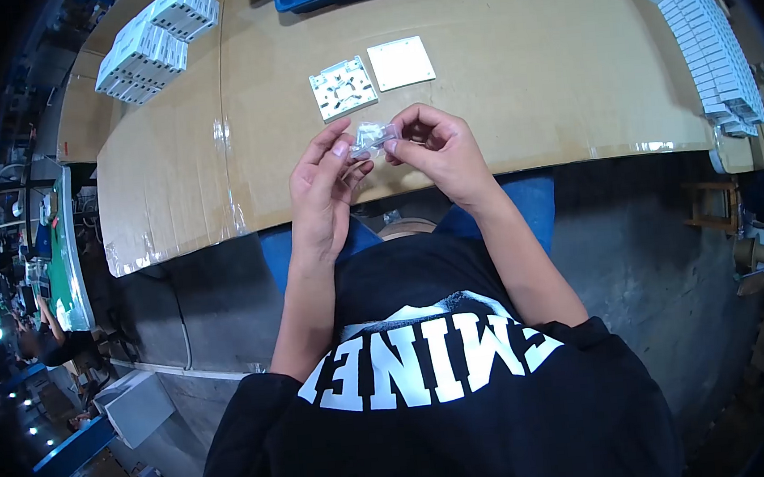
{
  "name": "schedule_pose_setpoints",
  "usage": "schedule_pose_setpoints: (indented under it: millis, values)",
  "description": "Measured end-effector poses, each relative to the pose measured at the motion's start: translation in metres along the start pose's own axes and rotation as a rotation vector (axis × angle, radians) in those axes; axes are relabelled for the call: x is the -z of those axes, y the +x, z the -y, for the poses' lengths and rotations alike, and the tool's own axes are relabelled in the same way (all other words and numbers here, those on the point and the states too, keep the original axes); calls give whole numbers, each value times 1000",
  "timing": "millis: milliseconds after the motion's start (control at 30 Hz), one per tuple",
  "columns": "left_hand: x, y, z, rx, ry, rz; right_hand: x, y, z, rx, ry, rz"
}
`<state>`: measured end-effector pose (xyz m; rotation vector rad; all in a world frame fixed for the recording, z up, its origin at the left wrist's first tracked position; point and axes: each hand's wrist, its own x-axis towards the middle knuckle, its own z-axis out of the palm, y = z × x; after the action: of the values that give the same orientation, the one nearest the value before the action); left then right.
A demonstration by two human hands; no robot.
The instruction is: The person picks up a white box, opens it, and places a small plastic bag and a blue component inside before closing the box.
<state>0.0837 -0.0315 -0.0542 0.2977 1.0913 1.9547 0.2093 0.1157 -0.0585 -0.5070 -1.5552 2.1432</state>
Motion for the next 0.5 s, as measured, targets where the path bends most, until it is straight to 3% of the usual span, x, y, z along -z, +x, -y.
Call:
schedule_pose_setpoints:
  millis: [167,367,500]
  values:
    - [2,3,3,139,101,-15,5,1,-8,-5,-51,41]
    - [5,6,7,230,8,7,11,2,-4,1,-119,105]
    - [3,10,5,5,105,2,8,4,1,34,-154,55]
